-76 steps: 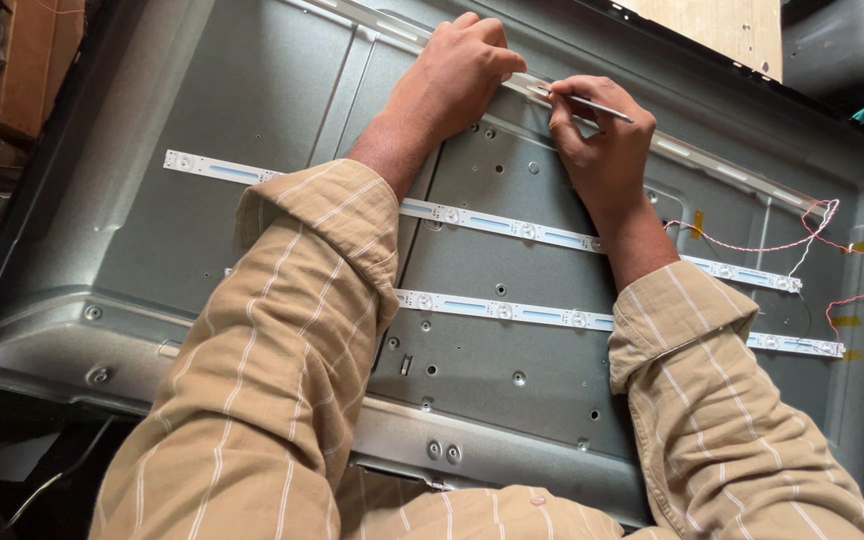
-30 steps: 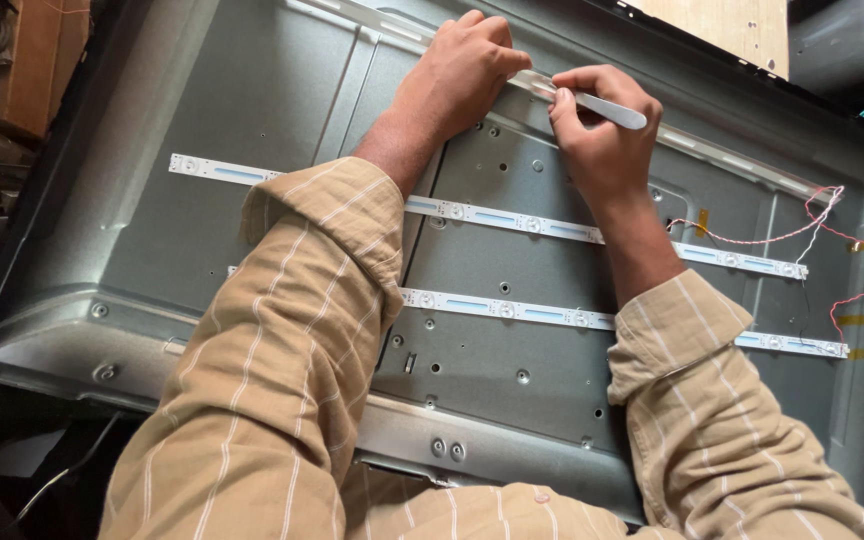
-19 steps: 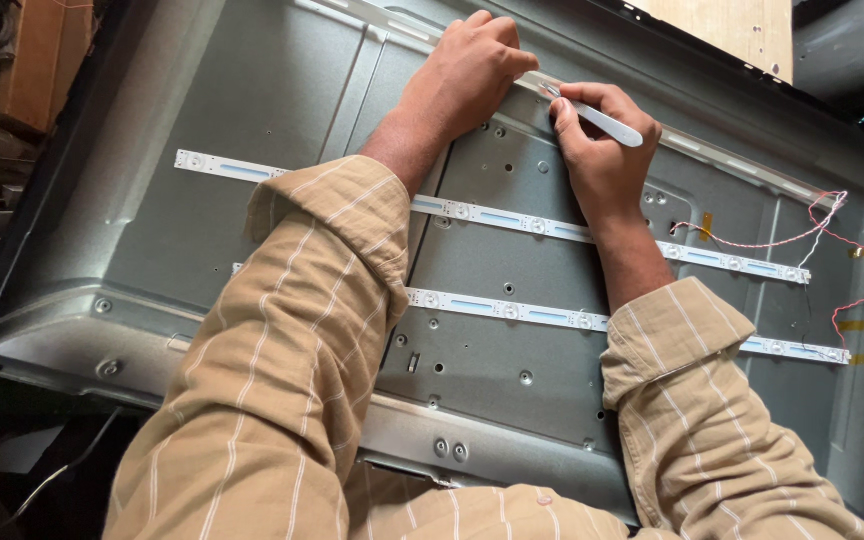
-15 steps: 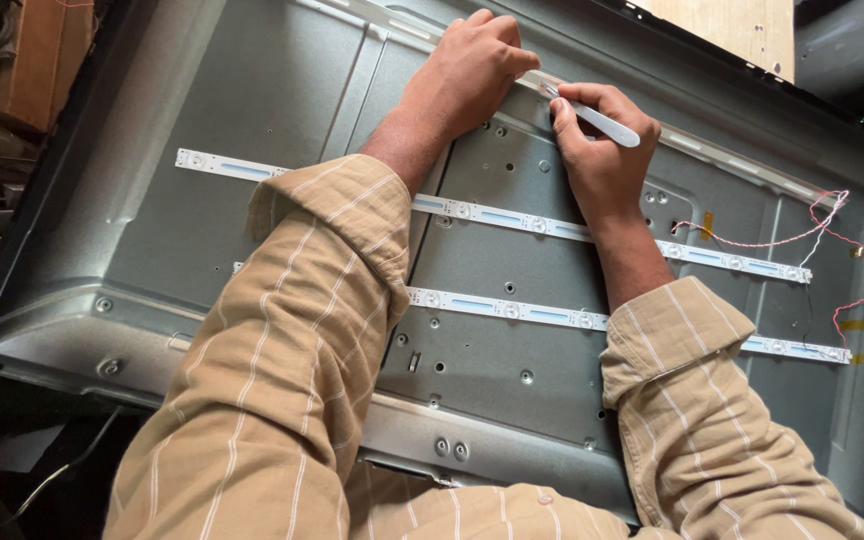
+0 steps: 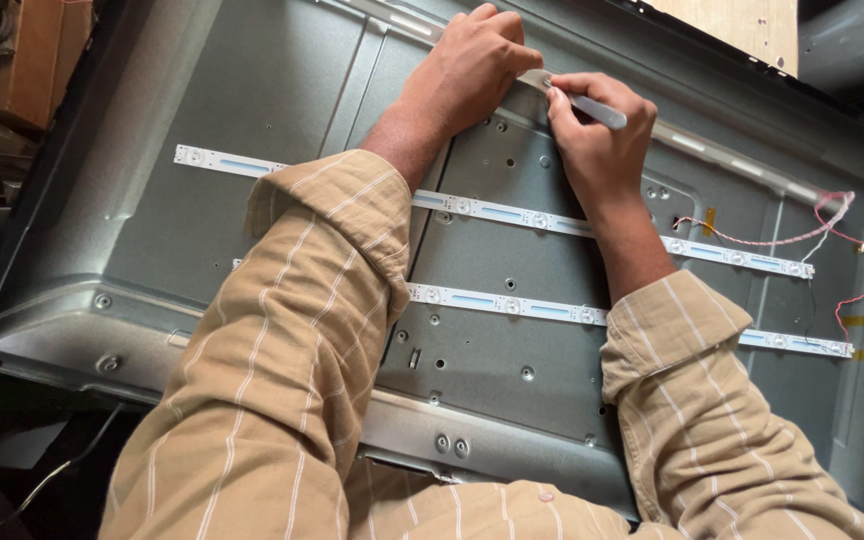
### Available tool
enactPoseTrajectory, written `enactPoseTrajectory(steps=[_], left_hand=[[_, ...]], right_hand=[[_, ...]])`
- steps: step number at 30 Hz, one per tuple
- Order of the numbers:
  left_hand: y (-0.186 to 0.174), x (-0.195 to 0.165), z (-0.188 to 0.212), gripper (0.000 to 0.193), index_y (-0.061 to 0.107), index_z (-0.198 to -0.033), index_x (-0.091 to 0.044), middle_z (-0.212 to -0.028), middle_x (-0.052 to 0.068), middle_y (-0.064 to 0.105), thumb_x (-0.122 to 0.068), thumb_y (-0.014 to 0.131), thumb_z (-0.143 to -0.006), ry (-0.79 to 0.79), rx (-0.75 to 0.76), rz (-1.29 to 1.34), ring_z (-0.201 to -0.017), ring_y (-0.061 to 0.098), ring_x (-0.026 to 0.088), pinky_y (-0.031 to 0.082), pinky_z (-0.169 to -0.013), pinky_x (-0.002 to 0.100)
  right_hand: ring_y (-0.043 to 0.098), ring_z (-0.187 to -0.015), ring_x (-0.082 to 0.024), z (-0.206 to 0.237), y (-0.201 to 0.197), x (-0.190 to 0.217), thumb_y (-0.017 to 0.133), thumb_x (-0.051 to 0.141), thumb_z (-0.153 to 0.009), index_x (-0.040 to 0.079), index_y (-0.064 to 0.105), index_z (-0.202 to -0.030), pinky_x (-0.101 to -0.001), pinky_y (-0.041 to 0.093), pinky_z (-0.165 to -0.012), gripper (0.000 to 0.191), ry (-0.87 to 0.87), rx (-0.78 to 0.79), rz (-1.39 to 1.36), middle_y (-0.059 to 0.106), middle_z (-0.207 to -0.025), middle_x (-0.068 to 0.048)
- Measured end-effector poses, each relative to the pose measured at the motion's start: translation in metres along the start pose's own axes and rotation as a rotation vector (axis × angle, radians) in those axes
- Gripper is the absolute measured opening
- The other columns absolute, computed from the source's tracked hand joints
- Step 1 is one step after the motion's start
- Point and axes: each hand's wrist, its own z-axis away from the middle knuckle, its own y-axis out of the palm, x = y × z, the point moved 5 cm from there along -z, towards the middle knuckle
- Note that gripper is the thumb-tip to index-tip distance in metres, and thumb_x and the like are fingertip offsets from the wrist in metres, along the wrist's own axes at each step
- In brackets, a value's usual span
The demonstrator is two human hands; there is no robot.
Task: The person is installing LED light strips onto the back panel of a television. They use a utility knife to cut the strips to size and carefully position them in parallel rows, securing them with adhesive.
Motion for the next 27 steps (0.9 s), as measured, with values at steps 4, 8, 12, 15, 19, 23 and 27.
enactPoseTrajectory(steps=[4,8,12,15,19,23,27], left_hand=[[0.001,-0.001,0.001,0.014,0.084,-0.104,-0.019,-0.093,0.002,0.066,-0.016,0.073,-0.095,0.011,0.01,-0.014,-0.095,0.061,0.022,0.051,-0.08,0.04],[0.002,0.001,0.001,0.014,0.084,-0.106,-0.02,-0.093,0.002,0.066,-0.017,0.073,-0.096,-0.004,-0.003,-0.009,-0.093,0.06,0.022,0.051,-0.081,0.04],[0.003,0.002,0.002,0.014,0.084,-0.106,-0.02,-0.093,0.002,0.066,-0.016,0.074,-0.096,-0.004,0.003,0.004,-0.093,0.061,0.023,0.051,-0.081,0.04],[0.002,0.003,0.002,0.016,0.084,-0.105,-0.02,-0.093,0.003,0.067,-0.016,0.074,-0.094,-0.004,-0.003,0.012,-0.093,0.061,0.023,0.052,-0.081,0.04],[0.003,0.003,0.002,0.015,0.084,-0.106,-0.02,-0.093,0.002,0.067,-0.017,0.075,-0.095,0.021,-0.015,-0.005,-0.093,0.061,0.023,0.052,-0.082,0.039],[0.006,0.004,0.003,0.015,0.084,-0.106,-0.022,-0.093,0.002,0.067,-0.017,0.074,-0.095,0.011,-0.016,-0.042,-0.091,0.061,0.021,0.053,-0.081,0.038],[0.006,0.003,0.003,0.015,0.084,-0.106,-0.022,-0.093,0.002,0.066,-0.018,0.074,-0.096,-0.002,-0.021,-0.038,-0.091,0.061,0.021,0.053,-0.081,0.038]], right_hand=[[0.077,-0.079,-0.018,0.001,0.001,-0.003,0.077,0.006,-0.097,0.002,0.08,-0.102,-0.0279,0.059,-0.072,0.007,0.015,-0.005,0.004,0.079,-0.091,-0.011],[0.075,-0.078,-0.015,0.008,-0.003,-0.006,0.077,0.008,-0.1,0.002,0.076,-0.101,-0.0251,0.059,-0.072,0.006,0.079,-0.012,-0.127,0.078,-0.089,-0.009],[0.07,-0.072,-0.014,0.011,-0.004,-0.003,0.078,0.007,-0.099,0.001,0.076,-0.102,-0.0259,0.054,-0.066,0.007,0.075,-0.042,-0.045,0.076,-0.087,-0.009],[0.071,-0.073,-0.017,0.01,-0.003,0.0,0.078,0.006,-0.098,0.001,0.077,-0.102,-0.0288,0.055,-0.067,0.007,0.022,-0.035,0.017,0.076,-0.088,-0.011],[0.074,-0.08,-0.02,0.01,-0.004,0.003,0.077,0.004,-0.098,0.0,0.078,-0.103,-0.0318,0.057,-0.073,0.007,-0.041,-0.027,0.021,0.077,-0.094,-0.012],[0.076,-0.084,-0.022,0.009,-0.004,0.004,0.077,0.004,-0.099,-0.001,0.078,-0.105,-0.0326,0.059,-0.075,0.008,-0.074,-0.017,0.019,0.078,-0.098,-0.014],[0.076,-0.082,-0.021,0.004,-0.001,0.001,0.076,0.004,-0.099,-0.001,0.079,-0.105,-0.0312,0.059,-0.073,0.007,-0.031,0.033,0.008,0.078,-0.096,-0.014]])
